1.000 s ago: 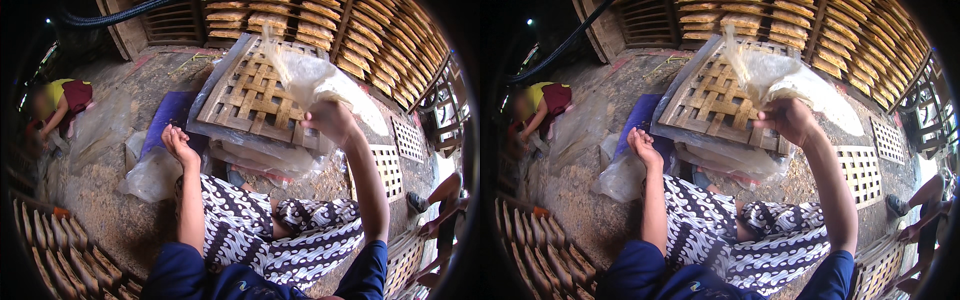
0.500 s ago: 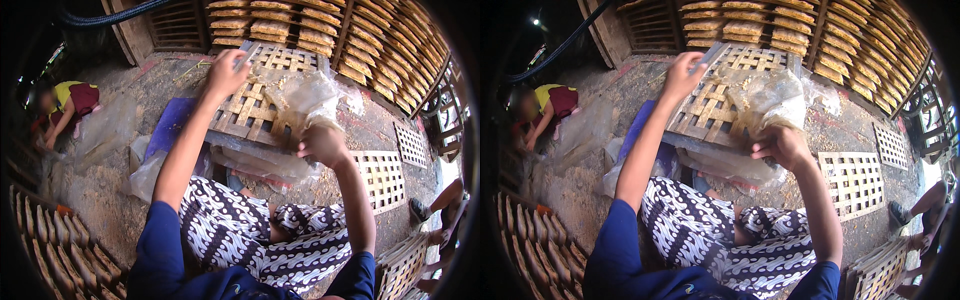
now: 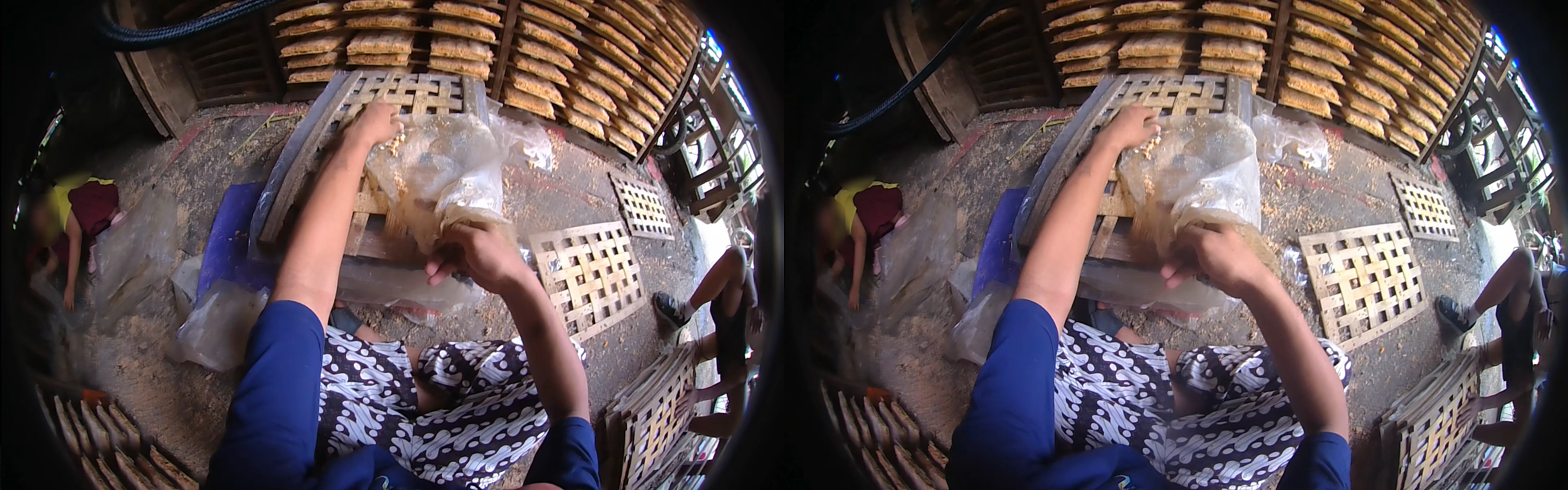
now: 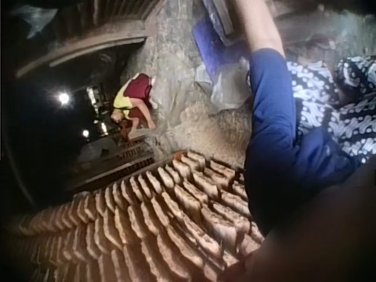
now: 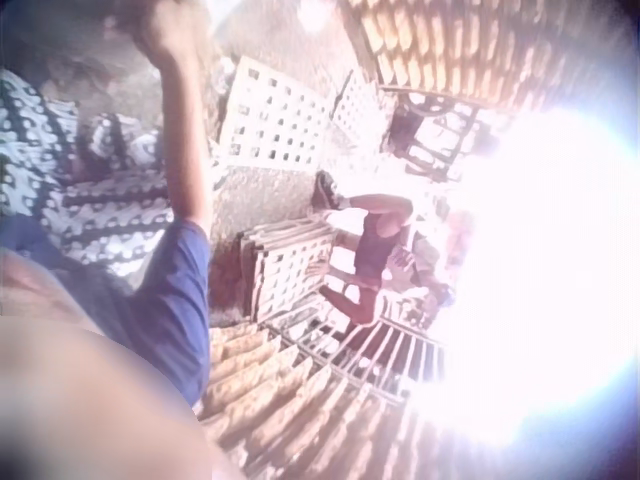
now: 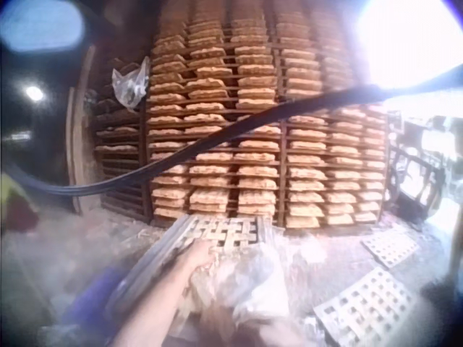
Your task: The person sits on the floor and assembles rectangular food blocks by placing them between wooden lattice frames and wrapping them in plastic sheets. The person repeatedly picks up blocks, aligns them with frames, and folds the plastic around them.
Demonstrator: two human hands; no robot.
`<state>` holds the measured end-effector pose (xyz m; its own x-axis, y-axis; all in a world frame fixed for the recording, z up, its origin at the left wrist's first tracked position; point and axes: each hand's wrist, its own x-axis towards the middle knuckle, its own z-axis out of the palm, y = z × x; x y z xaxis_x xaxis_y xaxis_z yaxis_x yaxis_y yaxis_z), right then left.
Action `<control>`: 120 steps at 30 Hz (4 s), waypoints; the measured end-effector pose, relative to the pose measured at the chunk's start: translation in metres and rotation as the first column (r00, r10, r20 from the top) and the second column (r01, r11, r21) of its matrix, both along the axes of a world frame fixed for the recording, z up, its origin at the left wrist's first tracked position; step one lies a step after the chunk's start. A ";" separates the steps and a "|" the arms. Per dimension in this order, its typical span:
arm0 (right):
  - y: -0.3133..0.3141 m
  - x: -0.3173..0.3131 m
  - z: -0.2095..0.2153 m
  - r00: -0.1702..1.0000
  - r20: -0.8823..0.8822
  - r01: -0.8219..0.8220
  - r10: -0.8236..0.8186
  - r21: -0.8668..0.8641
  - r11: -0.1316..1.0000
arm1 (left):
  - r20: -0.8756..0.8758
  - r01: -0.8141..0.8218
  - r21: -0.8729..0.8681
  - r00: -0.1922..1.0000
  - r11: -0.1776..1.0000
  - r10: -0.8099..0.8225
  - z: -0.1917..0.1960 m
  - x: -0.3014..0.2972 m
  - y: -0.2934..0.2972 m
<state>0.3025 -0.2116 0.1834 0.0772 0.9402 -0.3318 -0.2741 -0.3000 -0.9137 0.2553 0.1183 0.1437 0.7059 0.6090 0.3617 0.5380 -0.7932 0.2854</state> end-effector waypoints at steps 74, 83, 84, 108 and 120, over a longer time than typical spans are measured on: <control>-0.034 -0.046 -0.035 -0.255 0.891 -0.301 -0.375 0.296 0.907 | -0.101 0.185 0.341 0.982 0.922 -0.160 -0.014 -0.227 -0.260; -0.035 -0.045 -0.038 -0.213 0.895 -0.301 -0.392 0.321 0.898 | 0.108 -0.722 0.010 0.689 0.692 0.717 -0.080 -0.374 -0.168; -0.035 -0.042 -0.040 -0.225 0.893 -0.277 -0.389 0.324 0.904 | -0.053 -0.819 0.124 0.559 0.561 0.828 -0.058 -0.370 -0.175; -0.039 -0.038 -0.033 -0.196 0.913 -0.266 -0.359 0.303 0.915 | 0.471 -0.427 0.153 0.824 0.891 0.314 -0.024 -0.271 -0.213; 0.082 0.070 -0.033 -0.195 0.976 -0.537 -0.094 -0.026 0.843 | 0.306 0.004 0.140 0.951 0.990 -0.048 -0.041 -0.163 -0.230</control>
